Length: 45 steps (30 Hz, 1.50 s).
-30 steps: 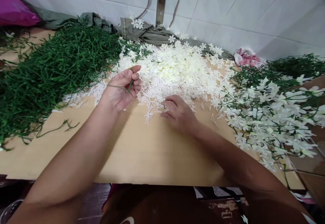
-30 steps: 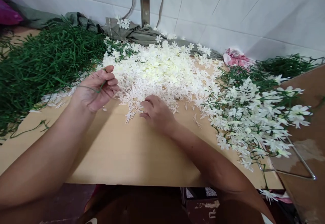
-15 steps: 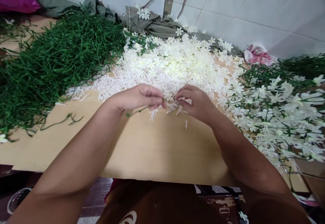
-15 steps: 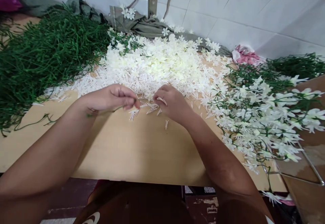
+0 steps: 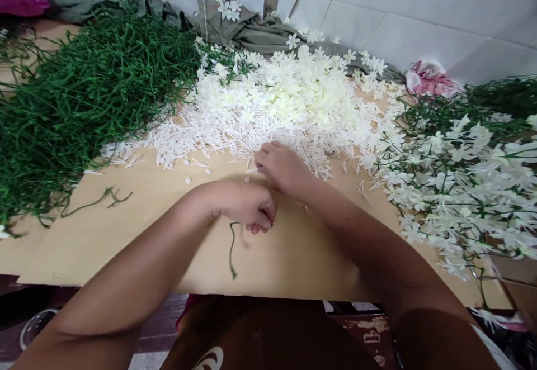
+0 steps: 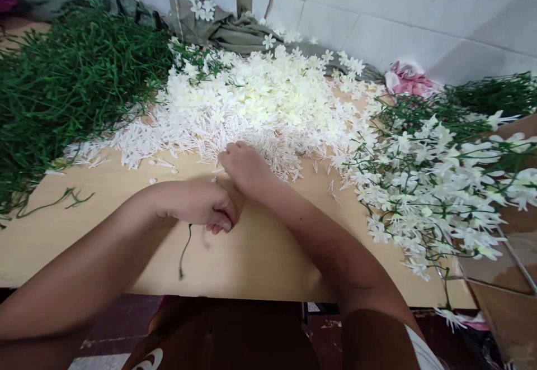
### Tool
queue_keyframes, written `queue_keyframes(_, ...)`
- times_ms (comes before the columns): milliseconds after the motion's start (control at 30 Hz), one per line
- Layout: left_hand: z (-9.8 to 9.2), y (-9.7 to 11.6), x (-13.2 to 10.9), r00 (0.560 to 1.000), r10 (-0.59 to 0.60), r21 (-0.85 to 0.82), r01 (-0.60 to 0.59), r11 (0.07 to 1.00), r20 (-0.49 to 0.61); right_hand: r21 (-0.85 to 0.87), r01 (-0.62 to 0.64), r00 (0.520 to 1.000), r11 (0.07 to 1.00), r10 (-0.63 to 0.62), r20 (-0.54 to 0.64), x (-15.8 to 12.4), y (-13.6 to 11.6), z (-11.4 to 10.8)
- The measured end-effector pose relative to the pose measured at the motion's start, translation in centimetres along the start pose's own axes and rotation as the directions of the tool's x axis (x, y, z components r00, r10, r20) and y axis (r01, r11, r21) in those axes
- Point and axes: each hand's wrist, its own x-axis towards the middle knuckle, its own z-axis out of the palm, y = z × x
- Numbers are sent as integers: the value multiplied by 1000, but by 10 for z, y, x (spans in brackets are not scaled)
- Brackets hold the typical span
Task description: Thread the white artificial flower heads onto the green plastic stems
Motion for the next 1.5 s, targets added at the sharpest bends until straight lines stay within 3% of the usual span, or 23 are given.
queue_keyframes(133,-11,-13,5,963,91,41,-83,996,-253,210,-81,965,974,129,-227,-4,21,-14)
queue_keyframes(200,-15,-16,8,904,126,33,-124,992,-408,398,-114,915,910,252,-314,-6,33,-24)
queue_keyframes(333,-19,-18,16,657,78,-86,-213,973,-750,649,-121,856,751,410,-315,-13,52,-37)
queue_keyframes(500,-23,-15,21,428,-44,-235,-406,883,-903,711,-140,890,690,402,-215,-20,50,-33)
queue_keyframes(567,-24,-14,21,384,-44,-233,-463,855,-922,675,-125,910,727,355,-215,-21,44,-31)
queue_keyframes(800,-25,-12,22,413,-87,-302,-492,817,-907,616,-61,924,786,278,-264,-16,30,-27)
queue_keyframes(967,-25,-12,22,387,-34,-263,-558,787,-922,574,6,899,819,248,-362,-12,28,-19)
queue_keyframes(1233,-25,-9,22,365,-32,-242,-545,803,-930,446,-45,883,894,244,-400,-15,24,-17)
queue_keyframes(1400,-25,-10,26,386,-67,-264,-484,834,-920,451,-29,870,892,245,-429,-17,25,-13)
queue_keyframes(1500,-26,-11,29,397,-117,-321,-500,804,-910,549,19,867,835,260,-425,-18,26,-9)
